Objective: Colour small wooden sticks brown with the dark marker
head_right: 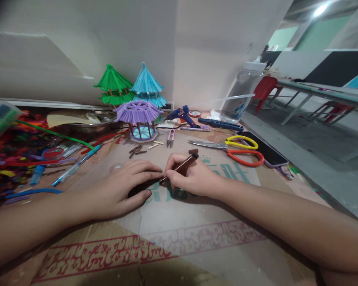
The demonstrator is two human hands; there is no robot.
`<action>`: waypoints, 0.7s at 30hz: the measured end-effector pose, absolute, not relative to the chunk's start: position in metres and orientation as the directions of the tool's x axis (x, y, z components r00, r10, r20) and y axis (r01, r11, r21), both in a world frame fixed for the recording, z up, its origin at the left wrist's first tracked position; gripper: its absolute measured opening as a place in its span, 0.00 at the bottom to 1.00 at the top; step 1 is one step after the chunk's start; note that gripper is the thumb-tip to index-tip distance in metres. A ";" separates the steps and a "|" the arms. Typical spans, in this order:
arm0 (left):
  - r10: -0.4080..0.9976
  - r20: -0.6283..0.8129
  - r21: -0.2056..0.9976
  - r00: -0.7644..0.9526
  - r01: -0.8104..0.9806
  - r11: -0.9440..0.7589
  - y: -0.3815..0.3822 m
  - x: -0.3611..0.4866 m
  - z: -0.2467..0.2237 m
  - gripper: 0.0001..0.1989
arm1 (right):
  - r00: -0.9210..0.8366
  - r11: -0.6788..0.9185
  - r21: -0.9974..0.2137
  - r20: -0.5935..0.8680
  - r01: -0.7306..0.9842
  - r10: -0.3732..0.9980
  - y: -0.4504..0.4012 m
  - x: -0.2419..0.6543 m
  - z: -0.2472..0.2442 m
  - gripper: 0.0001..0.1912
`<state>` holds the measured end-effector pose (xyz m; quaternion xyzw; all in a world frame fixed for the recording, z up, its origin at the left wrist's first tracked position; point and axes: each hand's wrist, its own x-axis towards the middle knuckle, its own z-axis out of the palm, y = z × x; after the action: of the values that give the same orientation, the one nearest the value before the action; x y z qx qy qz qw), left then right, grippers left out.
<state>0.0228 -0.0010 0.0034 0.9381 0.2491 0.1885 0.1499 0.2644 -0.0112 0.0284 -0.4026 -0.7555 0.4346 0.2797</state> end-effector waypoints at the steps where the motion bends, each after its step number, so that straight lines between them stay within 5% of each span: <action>1: 0.537 0.275 0.387 0.798 0.420 -0.821 -0.001 0.023 0.003 0.23 | -0.517 0.294 -0.883 0.070 0.365 0.853 -0.011 0.264 0.028 0.05; 10: 0.603 0.279 0.404 0.747 0.478 -0.780 -0.003 0.022 0.000 0.27 | -0.492 0.279 -0.873 0.052 0.399 0.869 -0.011 0.264 0.030 0.06; 21: 0.650 0.297 0.366 0.700 0.545 -0.754 -0.002 0.025 0.002 0.18 | -0.471 0.319 -0.856 0.103 0.406 0.876 -0.011 0.264 0.029 0.05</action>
<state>0.0253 -0.0017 0.0017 0.9132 0.3272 0.2078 0.1262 0.2640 -0.0107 0.0294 -0.4232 -0.7576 0.4019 0.2922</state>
